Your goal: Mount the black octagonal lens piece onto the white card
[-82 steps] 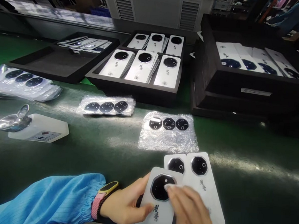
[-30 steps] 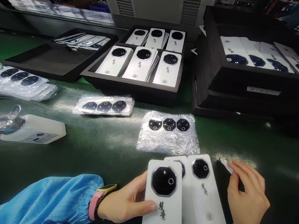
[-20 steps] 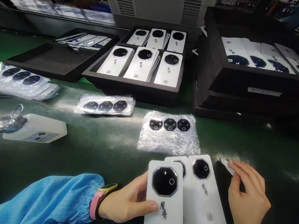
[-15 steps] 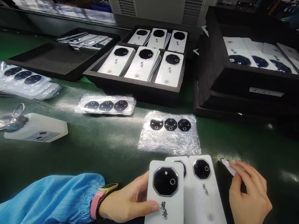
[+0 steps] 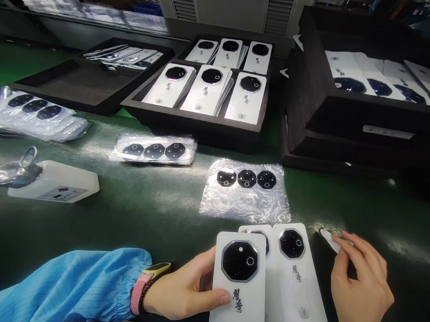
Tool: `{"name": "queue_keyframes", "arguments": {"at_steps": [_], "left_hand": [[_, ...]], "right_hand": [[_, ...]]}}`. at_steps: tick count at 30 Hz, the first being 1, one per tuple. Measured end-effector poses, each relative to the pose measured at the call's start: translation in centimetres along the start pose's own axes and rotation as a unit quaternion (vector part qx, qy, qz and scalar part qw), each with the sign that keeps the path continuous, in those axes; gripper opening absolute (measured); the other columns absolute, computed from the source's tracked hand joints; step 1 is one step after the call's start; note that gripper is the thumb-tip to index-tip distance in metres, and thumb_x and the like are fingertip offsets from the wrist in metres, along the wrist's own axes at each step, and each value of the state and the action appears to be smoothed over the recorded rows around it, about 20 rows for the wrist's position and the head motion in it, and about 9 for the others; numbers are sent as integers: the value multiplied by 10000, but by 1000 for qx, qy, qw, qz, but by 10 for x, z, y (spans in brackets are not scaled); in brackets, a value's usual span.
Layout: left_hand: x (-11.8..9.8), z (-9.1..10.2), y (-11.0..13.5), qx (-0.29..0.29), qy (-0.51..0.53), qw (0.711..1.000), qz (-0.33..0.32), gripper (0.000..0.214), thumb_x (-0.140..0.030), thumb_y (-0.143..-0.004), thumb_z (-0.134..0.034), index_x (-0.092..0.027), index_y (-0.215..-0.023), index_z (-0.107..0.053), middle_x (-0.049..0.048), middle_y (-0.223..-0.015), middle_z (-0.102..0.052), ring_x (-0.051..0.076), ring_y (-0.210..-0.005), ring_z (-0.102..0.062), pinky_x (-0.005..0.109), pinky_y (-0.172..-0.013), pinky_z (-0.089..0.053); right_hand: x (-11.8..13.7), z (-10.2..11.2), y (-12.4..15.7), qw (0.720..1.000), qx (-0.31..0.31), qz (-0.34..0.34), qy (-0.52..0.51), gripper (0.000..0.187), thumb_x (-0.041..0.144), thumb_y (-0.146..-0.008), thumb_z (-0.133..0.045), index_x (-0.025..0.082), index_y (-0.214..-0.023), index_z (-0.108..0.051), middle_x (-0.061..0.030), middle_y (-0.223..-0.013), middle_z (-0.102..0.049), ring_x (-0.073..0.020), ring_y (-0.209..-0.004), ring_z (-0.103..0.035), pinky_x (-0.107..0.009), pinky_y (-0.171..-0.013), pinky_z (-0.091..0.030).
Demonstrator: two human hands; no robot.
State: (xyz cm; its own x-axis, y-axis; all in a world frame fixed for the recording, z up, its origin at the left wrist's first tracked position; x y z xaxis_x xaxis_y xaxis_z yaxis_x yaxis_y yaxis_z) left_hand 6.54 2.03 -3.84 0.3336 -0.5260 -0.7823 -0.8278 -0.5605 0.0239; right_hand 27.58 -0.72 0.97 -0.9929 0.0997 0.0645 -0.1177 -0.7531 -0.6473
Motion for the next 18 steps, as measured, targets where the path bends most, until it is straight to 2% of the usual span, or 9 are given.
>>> {"name": "queue_keyframes", "arguments": {"at_steps": [4, 8, 18], "left_hand": [[2, -1, 0, 4, 15, 1000, 2, 435, -287, -885, -620, -300, -1298, -484, 35, -1223, -582, 195, -1157, -549, 323, -975, -428], [1, -2, 0, 7, 23, 1000, 5, 453, -280, -889, -613, -293, -1317, -465, 37, -1232, -581, 197, -1166, -545, 334, -987, -425], [0, -3, -1, 8, 3, 999, 31, 568, -398, -870, -622, -246, -1373, -407, 93, -1260, -563, 244, -1186, -531, 393, -1009, -410]], "right_hand": [[2, 2, 1, 999, -31, 20, 5, 214, 201, -892, -455, 211, -788, -642, -69, -796, -700, -244, -799, -682, -302, -531, -553], [1, 0, 1, 999, -26, 24, 9, 208, 211, -897, -458, 205, -797, -640, -77, -802, -701, -247, -810, -686, -307, -555, -562], [-1, 0, 2, 1000, -12, -4, -1, 185, 192, -868, -476, 247, -792, -636, -51, -823, -707, -254, -830, -693, -347, -606, -577]]}}
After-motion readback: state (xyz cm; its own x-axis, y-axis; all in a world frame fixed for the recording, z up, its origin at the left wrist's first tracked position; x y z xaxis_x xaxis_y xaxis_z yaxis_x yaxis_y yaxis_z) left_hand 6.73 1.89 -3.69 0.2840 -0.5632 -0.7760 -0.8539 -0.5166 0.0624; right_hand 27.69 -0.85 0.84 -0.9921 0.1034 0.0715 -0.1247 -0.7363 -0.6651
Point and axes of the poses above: each hand's wrist, its own y-axis away from the middle knuckle, its own z-axis out of the back of the hand, x = y × z, the point moved 7 cm from there along -y, towards the middle knuckle
